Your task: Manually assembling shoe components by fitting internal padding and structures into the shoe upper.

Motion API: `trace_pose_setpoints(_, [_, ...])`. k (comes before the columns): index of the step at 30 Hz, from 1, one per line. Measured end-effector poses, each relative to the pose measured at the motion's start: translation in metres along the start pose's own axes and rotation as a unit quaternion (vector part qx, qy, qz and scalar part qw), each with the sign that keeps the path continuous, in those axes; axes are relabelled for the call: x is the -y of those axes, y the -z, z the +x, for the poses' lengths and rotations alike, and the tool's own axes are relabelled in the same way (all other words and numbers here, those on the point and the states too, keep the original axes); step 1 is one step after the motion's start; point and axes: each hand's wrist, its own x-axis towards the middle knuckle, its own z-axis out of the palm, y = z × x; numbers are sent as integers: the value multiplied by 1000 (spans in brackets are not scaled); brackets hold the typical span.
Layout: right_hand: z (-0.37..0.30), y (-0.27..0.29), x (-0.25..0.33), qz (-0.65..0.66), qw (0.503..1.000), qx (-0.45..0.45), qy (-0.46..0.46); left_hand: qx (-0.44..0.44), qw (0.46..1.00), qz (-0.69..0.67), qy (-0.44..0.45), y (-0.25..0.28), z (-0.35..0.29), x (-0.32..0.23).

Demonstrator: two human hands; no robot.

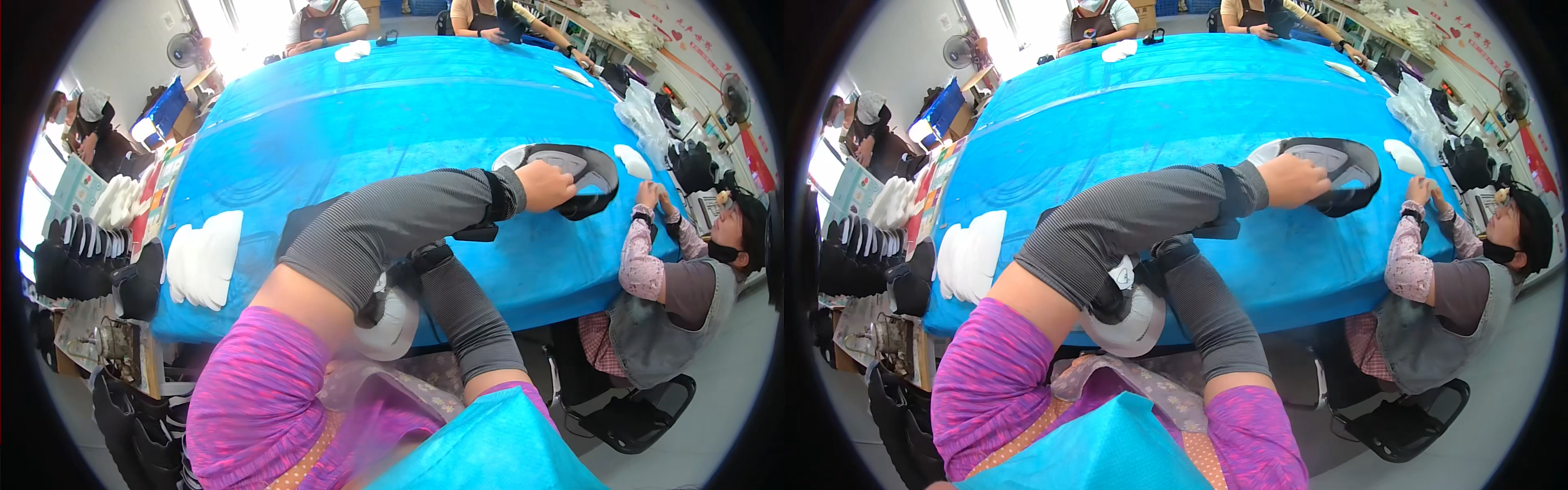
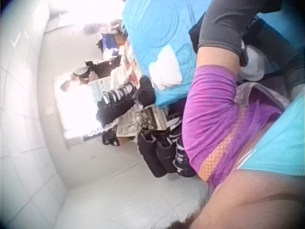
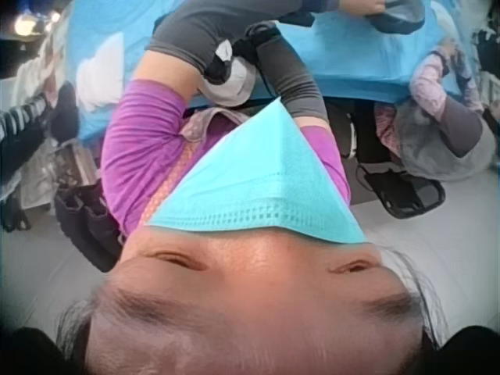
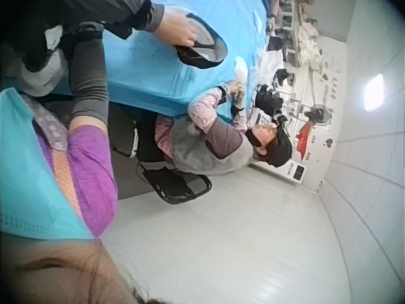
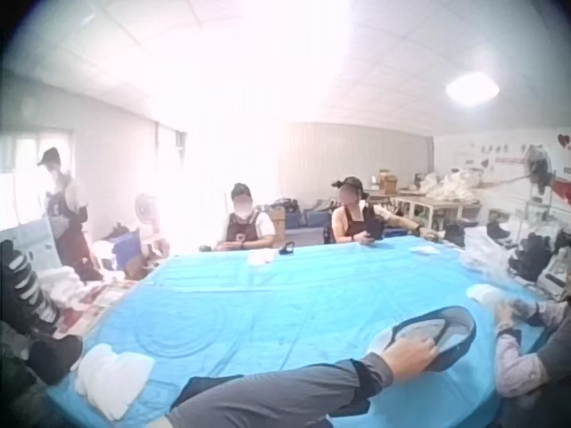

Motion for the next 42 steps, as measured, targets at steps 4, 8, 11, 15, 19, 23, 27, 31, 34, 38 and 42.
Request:
trace_pose_setpoints(4, [10, 22, 8, -25, 1000, 5, 1, 144, 987, -58, -32, 11, -19, 5])
trace_pose_setpoints(8, [35, 29, 14, -32, 999, 27, 10, 228, 966, -120, -25, 35, -59, 40])
trace_pose_setpoints(11, [29, 26, -16, -46, 999, 7, 18, 262, 954, -139, 33, 80, -71, 50])
trace_pose_setpoints(15, [36, 1, 5, -24, 997, 70, 17, 226, 944, -179, 163, 161, -160, 76])
trace_pose_setpoints(19, [24, 11, 10, 54, 998, 17, -5, 139, 906, -202, 346, 204, -243, 65])
trace_pose_setpoints(23, [15, 30, 41, -297, 949, -104, -15, -75, 833, -253, 486, 190, -359, 26])
trace_pose_setpoints(27, [-5, 45, 52, -358, 904, -217, -85, -268, 695, -321, 585, 144, -429, -4])
trace_pose_setpoints(31, [-18, 51, 27, -362, 906, -208, -73, -267, 685, -384, 558, 129, -411, 2])
trace_pose_setpoints(34, [-11, 44, 27, -320, 928, -181, -56, -283, 690, -409, 526, 125, -402, 13])
trace_pose_setpoints(38, [-6, 38, 20, -215, 964, -154, -2, -289, 668, -475, 495, 112, -414, 16])
trace_pose_setpoints(42, [-8, 46, 13, -148, 976, -155, -36, -276, 588, -599, 469, 117, -411, 2])
